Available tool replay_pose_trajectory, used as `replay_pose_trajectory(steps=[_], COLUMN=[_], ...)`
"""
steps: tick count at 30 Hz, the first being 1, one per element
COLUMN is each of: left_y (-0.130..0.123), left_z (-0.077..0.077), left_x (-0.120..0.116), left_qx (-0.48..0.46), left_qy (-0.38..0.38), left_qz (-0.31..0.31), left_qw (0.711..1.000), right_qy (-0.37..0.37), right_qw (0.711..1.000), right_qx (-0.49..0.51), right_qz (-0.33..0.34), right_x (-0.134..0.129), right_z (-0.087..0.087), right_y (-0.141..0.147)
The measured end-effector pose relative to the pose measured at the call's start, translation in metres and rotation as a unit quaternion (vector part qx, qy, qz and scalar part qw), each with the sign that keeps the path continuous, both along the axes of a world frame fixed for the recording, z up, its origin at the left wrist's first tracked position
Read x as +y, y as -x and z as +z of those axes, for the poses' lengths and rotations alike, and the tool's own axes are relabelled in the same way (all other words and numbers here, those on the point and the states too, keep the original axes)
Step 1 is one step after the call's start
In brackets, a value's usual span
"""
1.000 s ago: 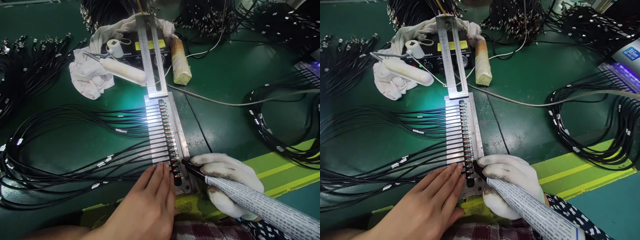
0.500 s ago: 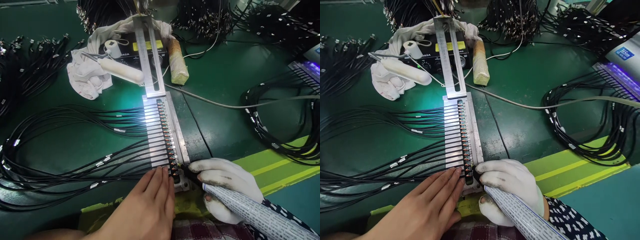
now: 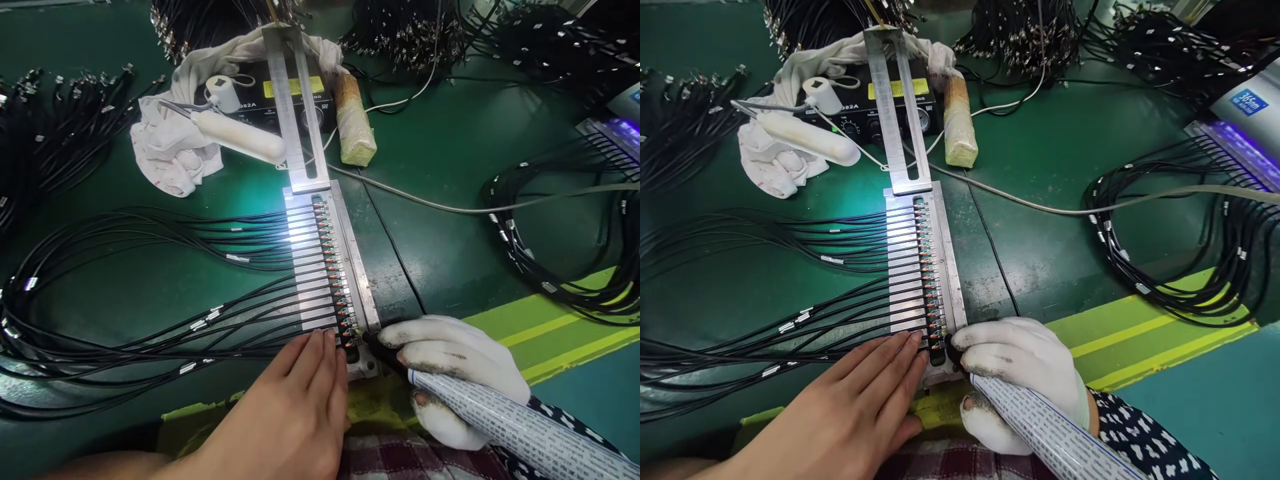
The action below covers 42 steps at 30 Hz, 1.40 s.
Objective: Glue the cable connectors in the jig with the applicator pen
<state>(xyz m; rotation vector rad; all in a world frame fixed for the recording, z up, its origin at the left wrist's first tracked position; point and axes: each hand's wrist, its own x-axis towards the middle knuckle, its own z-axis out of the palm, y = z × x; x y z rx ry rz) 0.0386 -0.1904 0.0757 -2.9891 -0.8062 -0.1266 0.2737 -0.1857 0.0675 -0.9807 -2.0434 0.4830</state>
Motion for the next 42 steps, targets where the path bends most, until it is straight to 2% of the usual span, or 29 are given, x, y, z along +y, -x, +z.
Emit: replay_pose_trajectory(steps=[7, 42], left_y=[-0.0029, -0.0014], left_z=[0.0040, 0.0032], left_x=[0.0002, -0.0021], left_qx=[0.002, 0.013], left_qy=[-0.002, 0.005], left_qz=[0.007, 0.012], left_qw=[1.000, 1.000], right_qy=[-0.001, 0.016], right_qw=[1.000, 1.000], right_qx=[-0.012, 0.010], right_qz=[-0.003, -0.002], right_x=[-0.0001, 0.0039], right_z=[0.0004, -0.0024], right_y=[-0.0008, -0.0001])
